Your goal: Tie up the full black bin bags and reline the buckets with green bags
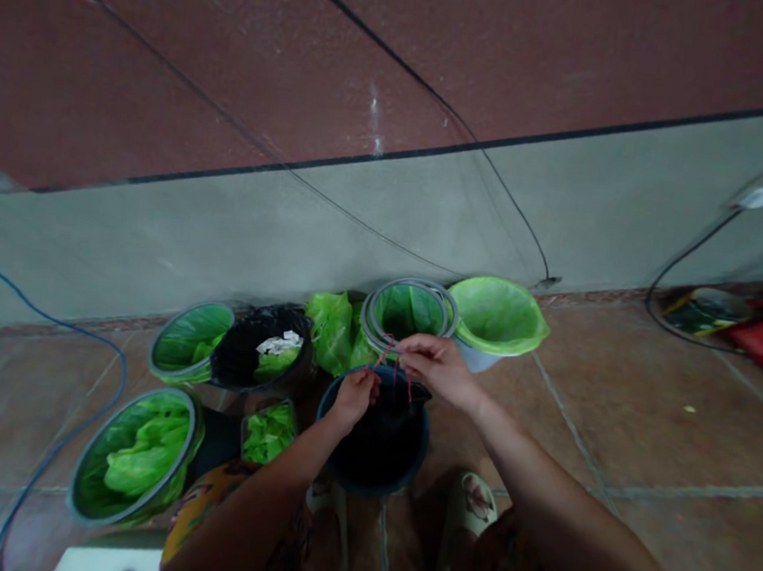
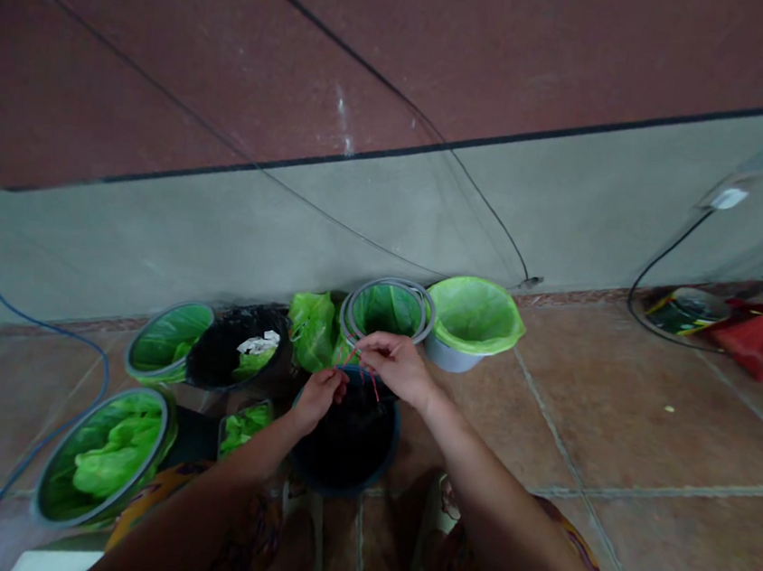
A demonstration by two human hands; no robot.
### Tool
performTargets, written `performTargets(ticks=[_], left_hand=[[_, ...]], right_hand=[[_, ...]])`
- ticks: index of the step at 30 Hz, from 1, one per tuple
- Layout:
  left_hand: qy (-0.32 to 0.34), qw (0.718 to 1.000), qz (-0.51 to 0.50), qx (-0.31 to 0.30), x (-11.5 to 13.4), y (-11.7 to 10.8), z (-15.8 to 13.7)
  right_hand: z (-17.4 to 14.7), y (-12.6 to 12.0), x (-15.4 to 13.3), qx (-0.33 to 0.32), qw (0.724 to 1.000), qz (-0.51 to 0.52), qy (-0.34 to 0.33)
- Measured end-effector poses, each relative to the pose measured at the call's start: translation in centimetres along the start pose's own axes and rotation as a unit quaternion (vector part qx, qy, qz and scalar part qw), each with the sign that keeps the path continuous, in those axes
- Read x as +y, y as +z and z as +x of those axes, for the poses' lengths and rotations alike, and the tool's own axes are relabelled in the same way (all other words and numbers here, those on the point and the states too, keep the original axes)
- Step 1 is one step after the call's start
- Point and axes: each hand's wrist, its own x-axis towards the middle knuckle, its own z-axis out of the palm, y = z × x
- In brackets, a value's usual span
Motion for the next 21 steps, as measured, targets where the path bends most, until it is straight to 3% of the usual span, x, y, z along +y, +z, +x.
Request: performTargets(ticks=[7,10,13,16,18,19,21], left_hand=[[0.087,0.975,0.167,-0.115,0.8,0.9,-0.9],[0.116,0.953,0.208,-0.187,1.5,1.2,-1.9],[0.121,0.937,0.215,-0.248,1.7,1.4,-2.5],[0.076,0.951,0.191,-0.231,1.4,1.6,-2.4],[0.038,0.967,0.158,-0.199,1.0,1.5,-2.0],[0.023,0.972,0.138,-0.188,0.9,1.5,-1.8],[-0.004,0.978,0.102,-0.181,0.7,1.3,-1.4]], right_hand=[[-0.4,1.5,-1.0,-0.112,0.994,0.01,0.005],[-0.4,1.6,-1.1,-0.116,0.993,0.011,0.004],[0.1,1.4,-0.4,-0.08,0.997,-0.009,-0.011],[0.8,0.8,0.9,0.011,0.992,-0.125,-0.003],[1.0,0.2,1.9,0.072,0.96,-0.269,0.02],[0.9,0.0,2.3,0.079,0.938,-0.334,0.039],[0.5,-0.2,3.1,0.026,0.906,-0.415,0.073]])
